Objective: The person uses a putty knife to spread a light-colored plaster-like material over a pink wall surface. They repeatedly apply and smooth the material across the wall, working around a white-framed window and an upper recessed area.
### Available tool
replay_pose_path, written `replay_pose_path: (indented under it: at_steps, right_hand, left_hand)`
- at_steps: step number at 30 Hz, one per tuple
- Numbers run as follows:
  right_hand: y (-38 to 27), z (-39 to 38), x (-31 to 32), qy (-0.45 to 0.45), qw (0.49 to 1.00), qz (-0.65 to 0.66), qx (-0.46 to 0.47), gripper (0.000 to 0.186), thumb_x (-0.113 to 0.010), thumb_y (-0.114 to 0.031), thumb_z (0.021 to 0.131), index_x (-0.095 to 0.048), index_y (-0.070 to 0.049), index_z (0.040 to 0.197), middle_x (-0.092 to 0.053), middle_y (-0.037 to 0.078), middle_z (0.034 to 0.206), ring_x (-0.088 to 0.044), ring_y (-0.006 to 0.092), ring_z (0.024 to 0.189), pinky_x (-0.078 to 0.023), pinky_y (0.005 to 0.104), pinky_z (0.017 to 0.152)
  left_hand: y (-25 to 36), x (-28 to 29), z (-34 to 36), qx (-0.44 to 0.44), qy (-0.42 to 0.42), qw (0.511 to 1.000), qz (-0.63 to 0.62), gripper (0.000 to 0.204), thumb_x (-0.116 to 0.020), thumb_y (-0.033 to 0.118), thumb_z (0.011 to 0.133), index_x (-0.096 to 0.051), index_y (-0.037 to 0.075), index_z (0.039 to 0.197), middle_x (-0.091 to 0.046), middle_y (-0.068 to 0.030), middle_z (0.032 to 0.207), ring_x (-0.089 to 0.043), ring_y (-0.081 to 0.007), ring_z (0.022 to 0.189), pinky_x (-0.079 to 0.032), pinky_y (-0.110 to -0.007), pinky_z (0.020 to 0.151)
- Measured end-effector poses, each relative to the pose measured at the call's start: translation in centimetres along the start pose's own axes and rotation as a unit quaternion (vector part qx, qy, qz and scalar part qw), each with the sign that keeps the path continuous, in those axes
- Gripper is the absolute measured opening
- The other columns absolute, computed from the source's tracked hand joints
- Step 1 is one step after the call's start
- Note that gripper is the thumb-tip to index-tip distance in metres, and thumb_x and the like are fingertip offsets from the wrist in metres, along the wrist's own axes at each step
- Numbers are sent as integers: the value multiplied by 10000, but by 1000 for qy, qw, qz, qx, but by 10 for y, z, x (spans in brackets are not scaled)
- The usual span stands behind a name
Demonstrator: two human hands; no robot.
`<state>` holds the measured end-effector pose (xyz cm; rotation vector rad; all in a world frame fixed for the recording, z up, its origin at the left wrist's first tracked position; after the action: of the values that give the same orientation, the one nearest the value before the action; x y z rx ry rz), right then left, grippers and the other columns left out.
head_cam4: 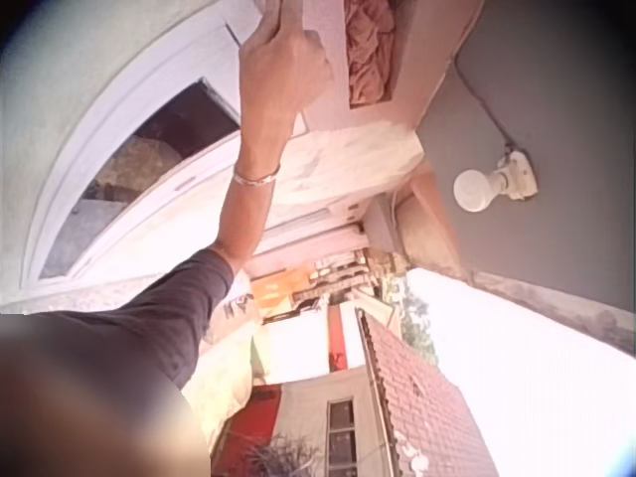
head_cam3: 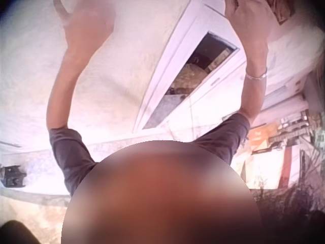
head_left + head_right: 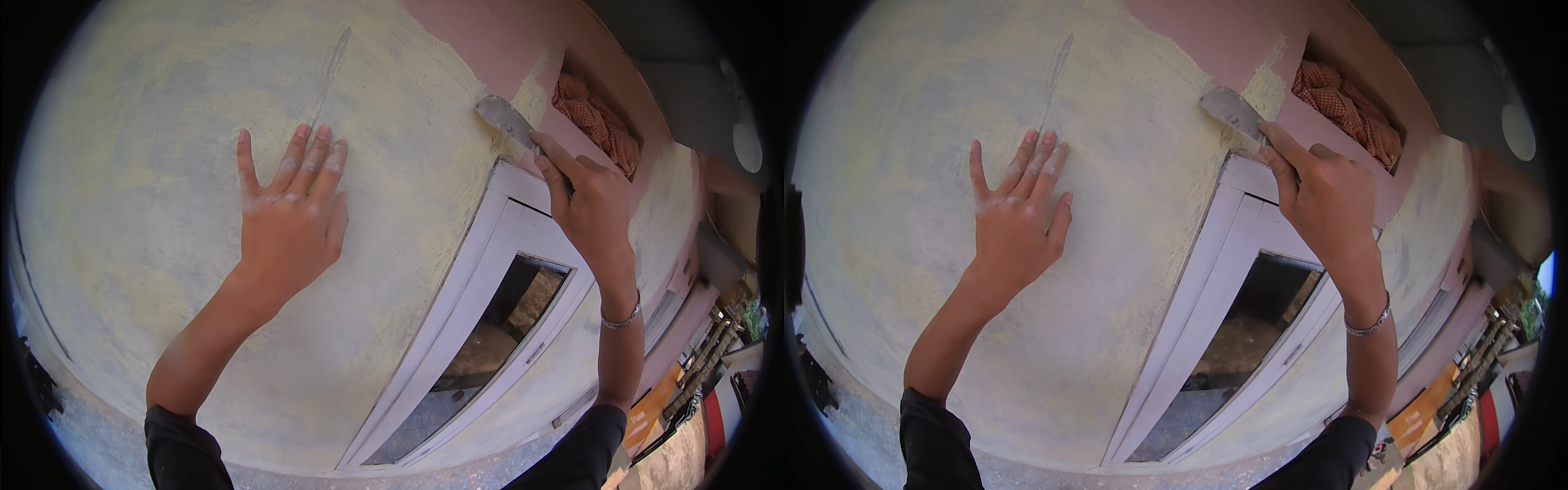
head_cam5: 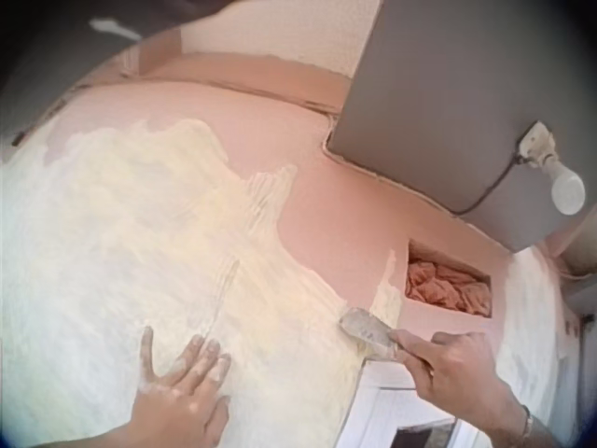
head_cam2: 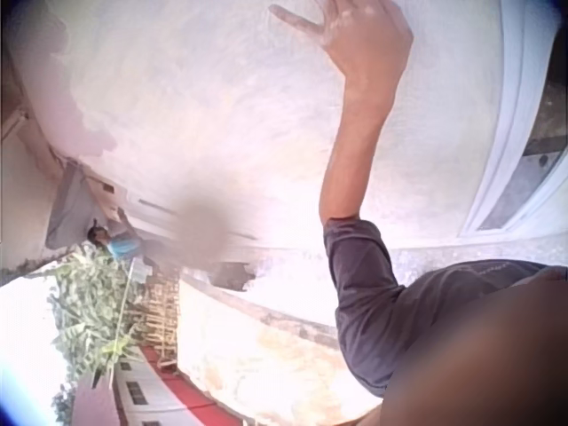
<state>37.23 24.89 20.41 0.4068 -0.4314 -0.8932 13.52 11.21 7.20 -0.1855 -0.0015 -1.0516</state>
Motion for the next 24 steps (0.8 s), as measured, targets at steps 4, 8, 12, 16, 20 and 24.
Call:
replay_pose_path:
  at_steps: [4, 8, 12, 16, 20, 24]
  right_hand:
    - [-12, 14, 8, 52, 998, 35, 27, 279, -713, -222, 1014, -788, -191, 1281, -577, 108, 609, -548, 233, 519, -429, 369, 534]
    - [-19, 19, 10, 35, 999, 20, 15, 280, -714, -233, 1015, -785, -191, 1282, -594, 109, 622, -556, 242, 524, -433, 378, 539]
    - [-20, 25, 10, 40, 999, 12, 9, 287, -714, -235, 1013, -781, -191, 1289, -637, 120, 659, -591, 257, 544, -457, 387, 557]
    - [-23, 33, 10, 54, 998, 12, 40, 286, -712, -236, 1015, -780, -189, 1289, -664, 124, 695, -619, 264, 561, -475, 386, 571]
    - [-27, 37, 12, 50, 998, -1, 33, 286, -711, -242, 1015, -780, -193, 1288, -675, 127, 712, -622, 269, 566, -482, 382, 575]
    - [-35, 46, 20, 75, 995, 20, 68, 289, -713, -251, 1015, -779, -199, 1291, -671, 132, 707, -614, 275, 560, -488, 392, 577]
  left_hand:
    - [-3, 1, -1, -5, -12, 1000, -18, 513, -640, 224, 991, -599, 51, 1473, -632, -138, 1505, -512, -289, 1488, -64, -716, 1266]
    - [-5, 3, -2, -7, -17, 999, -36, 500, -638, 226, 988, -614, 47, 1454, -635, -148, 1499, -516, -298, 1484, -63, -725, 1262]
    - [-6, 4, -2, -10, -9, 999, -50, 494, -646, 224, 978, -626, 47, 1439, -639, -165, 1489, -525, -314, 1475, -70, -734, 1257]
    - [-8, 3, -3, -17, -2, 998, -59, 499, -651, 228, 972, -627, 45, 1436, -639, -169, 1487, -523, -322, 1474, -77, -749, 1247]
    - [-10, 1, -4, -25, -8, 998, -60, 497, -660, 230, 964, -636, 46, 1425, -631, -174, 1492, -510, -330, 1481, -87, -767, 1234]
    - [-10, 3, -4, -23, 5, 997, -71, 500, -669, 237, 956, -641, 51, 1419, -624, -194, 1491, -504, -347, 1482, -95, -771, 1230]
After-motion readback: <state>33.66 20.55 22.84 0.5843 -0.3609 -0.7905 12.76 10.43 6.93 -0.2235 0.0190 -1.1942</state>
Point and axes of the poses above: each hand's wrist, its own z-axis towards the middle knuckle, its own x-axis out of the back of the hand, y = z × x, the point moved 6 cm from there along z, towards the middle knuckle
